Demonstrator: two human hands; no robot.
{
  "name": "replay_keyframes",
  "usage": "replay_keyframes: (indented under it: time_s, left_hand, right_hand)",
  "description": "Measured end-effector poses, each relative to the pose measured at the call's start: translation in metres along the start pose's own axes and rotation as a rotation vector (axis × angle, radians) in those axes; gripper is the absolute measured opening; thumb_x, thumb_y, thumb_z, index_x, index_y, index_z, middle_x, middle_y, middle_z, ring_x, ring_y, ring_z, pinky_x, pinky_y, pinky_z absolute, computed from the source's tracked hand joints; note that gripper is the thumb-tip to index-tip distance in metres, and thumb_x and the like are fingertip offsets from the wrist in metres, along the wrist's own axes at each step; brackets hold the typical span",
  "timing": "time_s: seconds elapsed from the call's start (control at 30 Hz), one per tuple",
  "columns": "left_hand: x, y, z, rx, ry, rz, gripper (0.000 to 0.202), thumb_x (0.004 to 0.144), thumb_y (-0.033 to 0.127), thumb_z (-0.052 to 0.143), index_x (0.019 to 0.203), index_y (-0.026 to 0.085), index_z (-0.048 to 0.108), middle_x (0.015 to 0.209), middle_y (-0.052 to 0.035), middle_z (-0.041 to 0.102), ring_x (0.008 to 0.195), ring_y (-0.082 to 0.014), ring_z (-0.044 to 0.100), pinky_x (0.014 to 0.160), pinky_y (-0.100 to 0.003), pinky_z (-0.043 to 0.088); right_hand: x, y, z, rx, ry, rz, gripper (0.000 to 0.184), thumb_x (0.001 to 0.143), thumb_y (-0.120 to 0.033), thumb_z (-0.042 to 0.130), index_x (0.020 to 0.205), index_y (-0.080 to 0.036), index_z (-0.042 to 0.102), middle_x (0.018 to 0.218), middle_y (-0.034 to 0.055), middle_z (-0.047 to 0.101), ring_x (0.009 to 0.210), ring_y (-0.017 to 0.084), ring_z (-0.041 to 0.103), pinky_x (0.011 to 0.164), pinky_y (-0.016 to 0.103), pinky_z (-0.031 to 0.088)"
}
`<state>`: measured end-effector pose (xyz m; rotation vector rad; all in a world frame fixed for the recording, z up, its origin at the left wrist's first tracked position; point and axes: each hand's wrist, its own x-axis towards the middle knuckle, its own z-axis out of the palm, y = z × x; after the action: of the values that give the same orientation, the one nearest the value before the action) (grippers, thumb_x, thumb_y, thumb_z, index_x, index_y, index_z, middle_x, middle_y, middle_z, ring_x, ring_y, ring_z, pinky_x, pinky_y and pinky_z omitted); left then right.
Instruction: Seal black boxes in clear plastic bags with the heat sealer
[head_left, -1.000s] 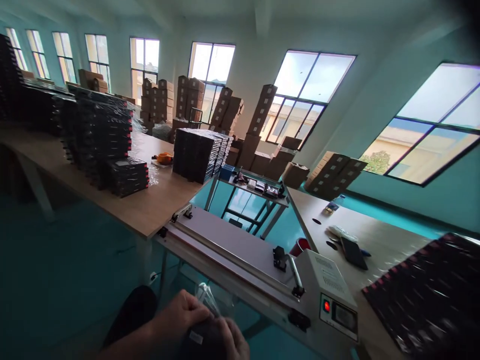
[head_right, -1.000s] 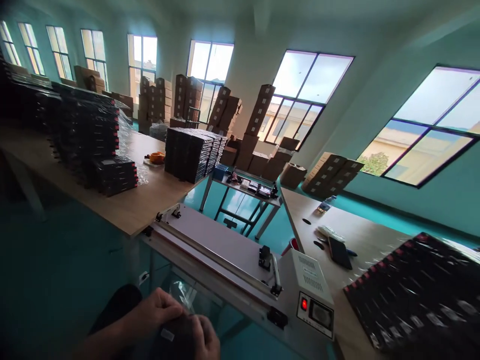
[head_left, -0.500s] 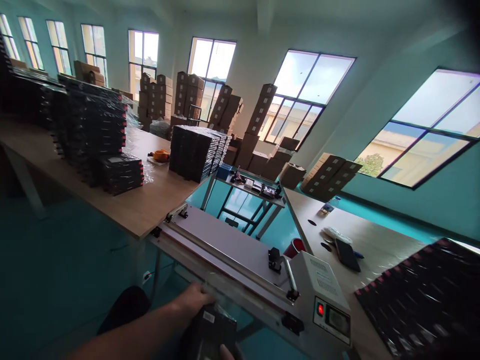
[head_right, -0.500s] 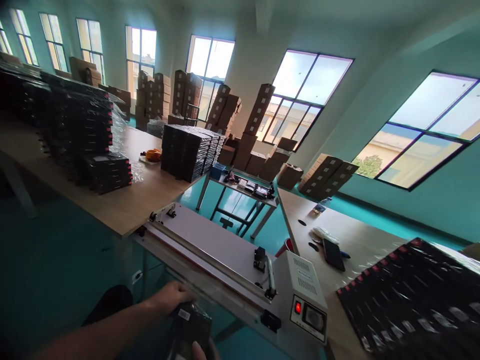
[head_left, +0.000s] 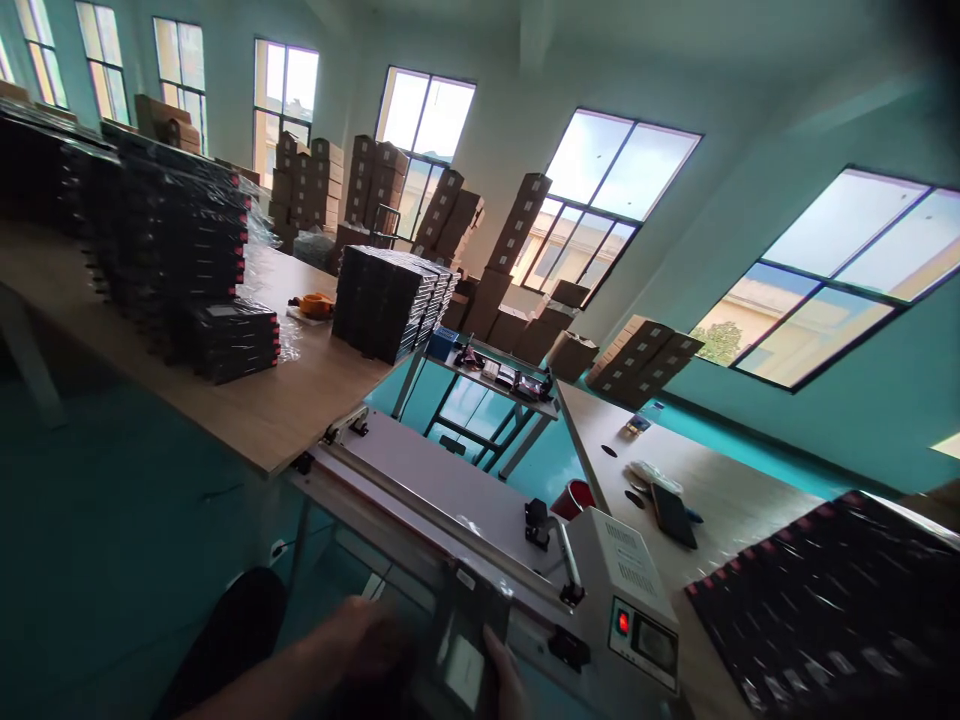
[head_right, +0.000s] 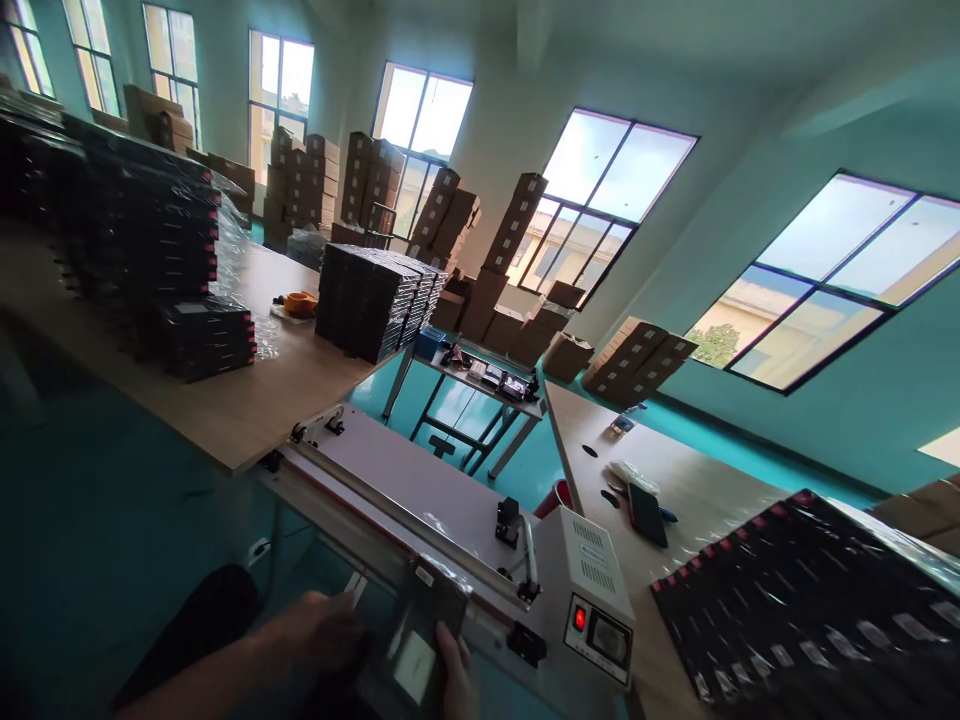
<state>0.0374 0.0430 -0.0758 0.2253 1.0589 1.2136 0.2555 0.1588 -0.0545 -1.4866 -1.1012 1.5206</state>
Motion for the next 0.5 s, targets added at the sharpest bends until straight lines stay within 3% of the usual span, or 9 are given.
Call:
replay_keyframes:
  time_s: [0.1,0.17,0.33,0.4,0.5]
  left_hand:
    - [-0.01,-0.02,-0.011,-0.125,-0.03,-0.096,0.061,0.055,0.075,0.081,0.074,0.02,0.063,0.074,-0.0034,0.068,0.071,-0.0185,0.066,0.066,-0.03,0.051]
    - [-0.016,-0.028,-0.01,-0.174,-0.088,-0.112,0.058,0.057,0.074,0.08,0.071,0.021,0.063,0.069,-0.0022,0.065,0.067,-0.0188,0.064,0.065,-0.032,0.052]
    - [-0.027,-0.032,0.014,-0.268,-0.265,-0.003,0.057,0.048,0.073,0.085,0.064,0.021,0.068,0.075,-0.0062,0.072,0.077,-0.0197,0.066,0.077,-0.031,0.052]
    - [-0.03,-0.028,0.027,-0.302,-0.336,0.0,0.059,0.043,0.074,0.086,0.062,0.021,0.069,0.073,-0.007,0.073,0.078,-0.0207,0.067,0.074,-0.028,0.051]
    - [-0.034,-0.019,0.041,-0.362,-0.353,-0.052,0.058,0.043,0.066,0.091,0.071,0.019,0.073,0.077,-0.006,0.075,0.075,-0.0181,0.067,0.069,-0.024,0.051]
  right_hand:
    - [-0.011,-0.016,0.027,0.026,-0.072,0.041,0.058,0.042,-0.066,0.083,0.075,-0.019,0.076,0.083,0.007,0.078,0.088,0.033,0.071,0.073,0.041,0.058]
    - [-0.013,-0.019,0.032,-0.005,-0.106,0.0,0.057,0.041,-0.066,0.084,0.072,-0.019,0.076,0.078,0.006,0.077,0.084,0.031,0.07,0.073,0.039,0.058]
    - [0.0,-0.008,0.025,-0.032,-0.191,0.002,0.062,0.046,-0.07,0.083,0.074,-0.016,0.073,0.071,0.0047,0.075,0.076,0.03,0.072,0.067,0.04,0.058]
    - [0.005,-0.002,0.023,-0.039,-0.239,0.05,0.063,0.051,-0.072,0.08,0.076,-0.015,0.071,0.067,0.0043,0.073,0.07,0.03,0.072,0.063,0.04,0.057]
    - [0.011,0.004,0.021,-0.009,-0.242,0.029,0.058,0.054,-0.068,0.081,0.076,-0.015,0.07,0.067,0.0036,0.074,0.069,0.03,0.072,0.062,0.04,0.058]
